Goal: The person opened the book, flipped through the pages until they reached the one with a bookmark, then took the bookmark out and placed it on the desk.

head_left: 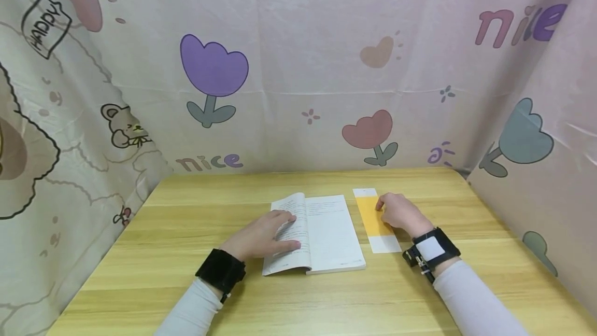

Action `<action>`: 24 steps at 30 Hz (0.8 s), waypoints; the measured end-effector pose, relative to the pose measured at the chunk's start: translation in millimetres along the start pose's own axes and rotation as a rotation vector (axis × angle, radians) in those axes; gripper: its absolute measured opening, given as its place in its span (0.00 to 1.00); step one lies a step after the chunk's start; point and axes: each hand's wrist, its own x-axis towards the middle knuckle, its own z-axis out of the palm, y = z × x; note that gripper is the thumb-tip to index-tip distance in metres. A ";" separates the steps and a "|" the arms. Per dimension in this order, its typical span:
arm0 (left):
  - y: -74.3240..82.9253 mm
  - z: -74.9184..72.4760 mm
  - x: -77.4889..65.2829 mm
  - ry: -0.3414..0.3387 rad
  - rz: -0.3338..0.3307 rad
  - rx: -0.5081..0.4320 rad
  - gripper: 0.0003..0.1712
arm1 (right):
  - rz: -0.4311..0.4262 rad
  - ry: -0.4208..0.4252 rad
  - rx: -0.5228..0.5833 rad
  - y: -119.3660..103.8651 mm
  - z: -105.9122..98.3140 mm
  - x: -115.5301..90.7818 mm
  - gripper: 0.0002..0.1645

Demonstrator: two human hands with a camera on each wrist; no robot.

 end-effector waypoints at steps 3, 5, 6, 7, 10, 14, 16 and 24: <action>-0.4 -0.7 -0.5 0.009 0.010 -0.014 0.47 | -0.005 0.006 0.018 -1.0 -1.4 0.2 0.14; -0.8 -1.0 -0.8 0.017 0.020 -0.023 0.47 | -0.003 0.006 0.032 -1.8 -2.2 -0.6 0.17; -1.0 -1.0 -0.7 0.018 0.022 -0.025 0.47 | -0.001 0.006 0.037 -2.4 -2.5 -1.3 0.19; -1.0 -1.2 -0.6 0.019 0.024 -0.026 0.47 | 0.000 0.004 0.042 -2.9 -2.7 -2.1 0.20; -1.0 -1.4 0.0 0.021 0.027 -0.025 0.47 | -0.003 0.011 0.046 -3.6 -2.5 -3.9 0.22; -0.9 -1.2 0.9 0.019 0.024 -0.022 0.47 | -0.001 0.032 0.044 -4.1 -1.5 -5.7 0.23; -1.0 -0.9 1.2 0.020 0.025 -0.019 0.47 | 0.002 0.036 0.048 -4.4 -0.7 -6.6 0.23; -1.8 1.6 0.1 0.009 0.010 -0.012 0.47 | 0.013 0.033 0.054 -4.4 3.4 -11.0 0.24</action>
